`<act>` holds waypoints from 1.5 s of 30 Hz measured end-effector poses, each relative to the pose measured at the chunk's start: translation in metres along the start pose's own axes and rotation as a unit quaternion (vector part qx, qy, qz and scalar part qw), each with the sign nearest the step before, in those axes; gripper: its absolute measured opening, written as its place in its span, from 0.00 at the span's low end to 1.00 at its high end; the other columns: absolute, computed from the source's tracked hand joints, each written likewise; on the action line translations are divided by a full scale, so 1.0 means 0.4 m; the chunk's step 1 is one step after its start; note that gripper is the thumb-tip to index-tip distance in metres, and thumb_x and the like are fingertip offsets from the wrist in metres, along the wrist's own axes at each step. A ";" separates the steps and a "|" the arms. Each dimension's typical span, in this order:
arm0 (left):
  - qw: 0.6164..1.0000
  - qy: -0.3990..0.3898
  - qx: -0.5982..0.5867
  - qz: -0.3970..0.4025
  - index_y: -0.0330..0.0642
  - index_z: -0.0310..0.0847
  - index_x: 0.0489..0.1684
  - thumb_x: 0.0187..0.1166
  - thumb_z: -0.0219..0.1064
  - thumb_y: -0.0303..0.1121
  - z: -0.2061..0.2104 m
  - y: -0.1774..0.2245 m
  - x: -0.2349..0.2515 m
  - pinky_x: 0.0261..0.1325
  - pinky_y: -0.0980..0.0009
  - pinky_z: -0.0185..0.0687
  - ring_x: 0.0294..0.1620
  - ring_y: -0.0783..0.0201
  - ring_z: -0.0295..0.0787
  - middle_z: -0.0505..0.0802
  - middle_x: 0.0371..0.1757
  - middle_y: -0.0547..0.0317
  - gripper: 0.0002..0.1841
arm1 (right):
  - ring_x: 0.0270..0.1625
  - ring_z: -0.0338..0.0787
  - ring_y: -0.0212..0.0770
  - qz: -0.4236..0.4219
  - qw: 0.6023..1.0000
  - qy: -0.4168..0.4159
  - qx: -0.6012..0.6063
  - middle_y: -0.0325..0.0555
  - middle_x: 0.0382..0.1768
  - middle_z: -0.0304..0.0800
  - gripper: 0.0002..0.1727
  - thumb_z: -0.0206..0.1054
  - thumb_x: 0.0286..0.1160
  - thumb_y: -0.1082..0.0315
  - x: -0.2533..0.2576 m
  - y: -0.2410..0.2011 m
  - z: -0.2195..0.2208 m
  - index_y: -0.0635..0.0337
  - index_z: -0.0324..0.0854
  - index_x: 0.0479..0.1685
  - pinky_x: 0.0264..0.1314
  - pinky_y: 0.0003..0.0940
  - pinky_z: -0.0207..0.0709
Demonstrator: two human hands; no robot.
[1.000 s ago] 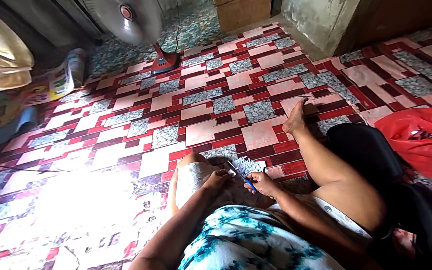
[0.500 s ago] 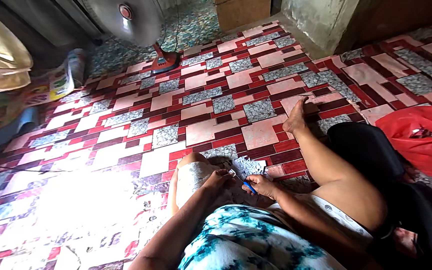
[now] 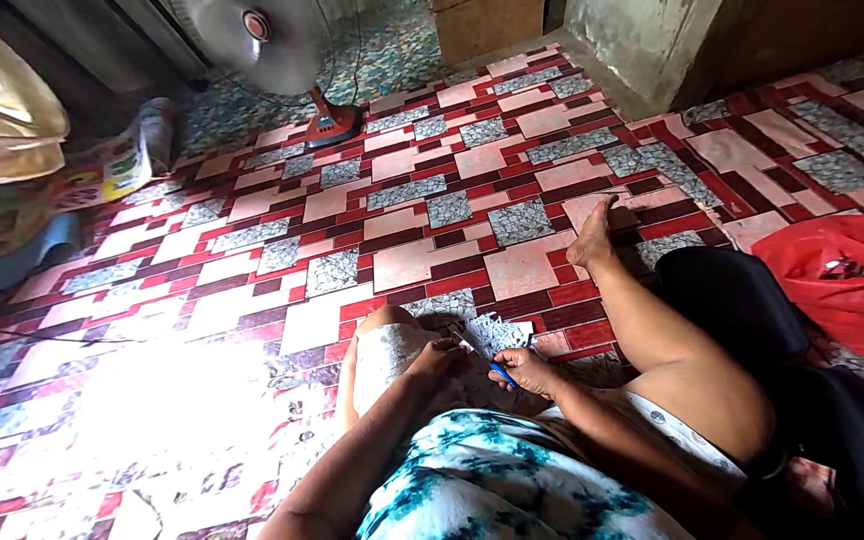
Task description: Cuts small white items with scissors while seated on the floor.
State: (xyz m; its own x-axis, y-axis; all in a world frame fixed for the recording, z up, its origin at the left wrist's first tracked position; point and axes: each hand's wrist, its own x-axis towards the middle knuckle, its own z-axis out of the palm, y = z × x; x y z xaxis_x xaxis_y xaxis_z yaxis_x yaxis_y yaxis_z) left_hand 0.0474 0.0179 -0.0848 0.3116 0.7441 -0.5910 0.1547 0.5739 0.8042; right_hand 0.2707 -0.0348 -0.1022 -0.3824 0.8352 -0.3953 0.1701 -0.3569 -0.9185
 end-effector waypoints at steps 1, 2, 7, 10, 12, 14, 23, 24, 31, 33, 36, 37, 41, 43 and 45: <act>1.000 0.002 -0.001 -0.001 0.34 0.76 0.47 0.90 0.58 0.28 0.001 0.000 0.000 0.31 0.74 0.87 0.26 0.66 0.92 0.94 0.31 0.54 0.05 | 0.30 0.85 0.26 -0.003 1.000 0.004 -0.004 0.41 0.34 0.88 0.16 0.74 0.76 0.69 -0.001 0.000 0.001 0.69 0.80 0.56 0.36 0.22 0.81; 1.000 0.003 -0.001 -0.002 0.34 0.76 0.48 0.90 0.58 0.27 0.001 0.001 -0.001 0.31 0.73 0.87 0.27 0.66 0.92 0.94 0.31 0.54 0.05 | 0.30 0.86 0.27 -0.006 1.000 0.009 -0.006 0.42 0.35 0.89 0.17 0.74 0.75 0.69 -0.001 -0.001 0.002 0.70 0.80 0.57 0.37 0.23 0.82; 1.000 0.008 -0.010 0.005 0.35 0.76 0.46 0.90 0.59 0.29 -0.001 0.001 -0.004 0.32 0.73 0.87 0.27 0.66 0.92 0.94 0.31 0.54 0.06 | 0.30 0.84 0.27 0.024 1.000 0.000 -0.015 0.40 0.34 0.88 0.18 0.70 0.81 0.61 -0.008 -0.013 -0.005 0.65 0.79 0.59 0.34 0.23 0.77; 1.000 0.010 -0.018 0.002 0.35 0.76 0.46 0.90 0.59 0.29 0.000 0.002 -0.004 0.32 0.73 0.87 0.27 0.66 0.92 0.94 0.31 0.54 0.06 | 0.34 0.83 0.29 0.040 0.998 -0.031 -0.035 0.41 0.38 0.88 0.20 0.68 0.84 0.56 -0.013 -0.021 -0.003 0.63 0.78 0.62 0.35 0.25 0.74; 1.000 0.011 -0.025 -0.001 0.35 0.77 0.46 0.90 0.59 0.29 0.002 0.001 -0.004 0.32 0.74 0.88 0.27 0.66 0.93 0.95 0.32 0.53 0.06 | 0.34 0.83 0.28 0.035 0.998 -0.035 -0.033 0.41 0.38 0.88 0.20 0.69 0.83 0.56 -0.014 -0.022 0.001 0.63 0.78 0.61 0.35 0.25 0.75; 1.000 0.011 -0.020 -0.005 0.35 0.76 0.47 0.90 0.59 0.29 0.002 0.002 -0.007 0.33 0.74 0.88 0.29 0.66 0.94 0.95 0.33 0.53 0.06 | 0.33 0.83 0.28 0.027 0.998 -0.034 -0.039 0.41 0.38 0.88 0.21 0.70 0.82 0.57 -0.009 -0.018 0.004 0.64 0.78 0.61 0.34 0.24 0.74; 1.000 0.006 0.006 -0.009 0.34 0.76 0.48 0.90 0.59 0.28 0.008 0.007 -0.011 0.34 0.73 0.88 0.30 0.65 0.94 0.95 0.34 0.53 0.05 | 0.31 0.84 0.27 0.018 0.999 -0.022 -0.034 0.42 0.35 0.87 0.20 0.72 0.79 0.62 -0.001 -0.007 0.005 0.69 0.79 0.59 0.37 0.24 0.79; 1.000 0.006 0.007 -0.009 0.34 0.77 0.49 0.90 0.59 0.28 0.008 0.006 -0.010 0.34 0.73 0.89 0.30 0.65 0.94 0.95 0.34 0.53 0.06 | 0.30 0.84 0.27 0.017 0.999 -0.019 -0.031 0.42 0.35 0.87 0.19 0.72 0.79 0.63 -0.001 -0.006 0.005 0.69 0.79 0.59 0.37 0.24 0.80; 0.999 0.002 0.036 -0.017 0.32 0.78 0.52 0.90 0.60 0.30 0.010 0.004 -0.004 0.34 0.72 0.89 0.29 0.65 0.94 0.95 0.33 0.54 0.08 | 0.30 0.84 0.27 0.020 0.999 -0.014 -0.048 0.43 0.36 0.88 0.18 0.73 0.78 0.68 -0.008 -0.011 0.006 0.70 0.79 0.59 0.37 0.23 0.80; 0.998 -0.002 0.056 -0.023 0.33 0.78 0.54 0.90 0.59 0.31 0.013 0.014 -0.001 0.35 0.72 0.89 0.31 0.65 0.94 0.95 0.34 0.54 0.09 | 0.30 0.84 0.27 0.027 0.998 -0.011 -0.059 0.45 0.36 0.88 0.18 0.73 0.78 0.68 -0.011 -0.015 0.003 0.71 0.78 0.60 0.37 0.24 0.80; 0.993 0.000 0.110 -0.032 0.31 0.78 0.53 0.90 0.60 0.31 0.018 0.021 0.025 0.34 0.72 0.88 0.28 0.67 0.92 0.93 0.33 0.55 0.09 | 0.30 0.84 0.29 0.038 0.998 0.020 -0.051 0.45 0.37 0.88 0.19 0.72 0.79 0.67 -0.018 -0.017 -0.017 0.71 0.78 0.61 0.37 0.25 0.80; 0.987 0.001 0.155 -0.033 0.31 0.79 0.52 0.88 0.63 0.32 0.021 0.021 0.035 0.33 0.73 0.88 0.25 0.68 0.90 0.92 0.31 0.56 0.10 | 0.31 0.85 0.30 0.036 0.997 0.044 -0.055 0.46 0.39 0.88 0.20 0.72 0.79 0.66 -0.024 -0.021 -0.033 0.70 0.78 0.63 0.39 0.27 0.81; 0.937 -0.016 0.350 -0.002 0.29 0.81 0.53 0.88 0.64 0.37 0.041 0.018 0.070 0.39 0.70 0.86 0.28 0.67 0.87 0.91 0.35 0.52 0.15 | 0.43 0.90 0.44 -0.031 0.969 0.227 -0.086 0.56 0.45 0.89 0.21 0.68 0.80 0.64 -0.063 -0.034 -0.132 0.71 0.81 0.64 0.53 0.43 0.85; 0.904 -0.045 0.423 0.053 0.28 0.79 0.66 0.88 0.59 0.30 0.050 0.025 0.102 0.61 0.57 0.86 0.49 0.54 0.92 0.91 0.54 0.39 0.16 | 0.40 0.90 0.41 -0.081 0.942 0.323 -0.040 0.54 0.42 0.90 0.19 0.68 0.79 0.68 -0.090 -0.042 -0.171 0.72 0.81 0.62 0.48 0.39 0.86; 0.870 -0.069 0.481 0.085 0.30 0.76 0.75 0.86 0.56 0.27 0.086 0.053 0.133 0.75 0.48 0.77 0.66 0.44 0.87 0.88 0.65 0.33 0.20 | 0.33 0.88 0.32 -0.119 0.912 0.388 0.054 0.47 0.36 0.91 0.15 0.69 0.80 0.72 -0.109 -0.054 -0.190 0.72 0.81 0.61 0.38 0.27 0.83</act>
State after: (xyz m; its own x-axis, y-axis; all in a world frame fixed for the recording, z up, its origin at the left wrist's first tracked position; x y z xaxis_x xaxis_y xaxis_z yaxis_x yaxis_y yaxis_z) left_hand 0.0994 0.0581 -0.0970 0.5068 0.7039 -0.4978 0.7871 -0.1423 0.6001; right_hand 0.3528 -0.0317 -0.0648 0.3688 0.9242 -0.0991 0.0604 -0.1302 -0.9896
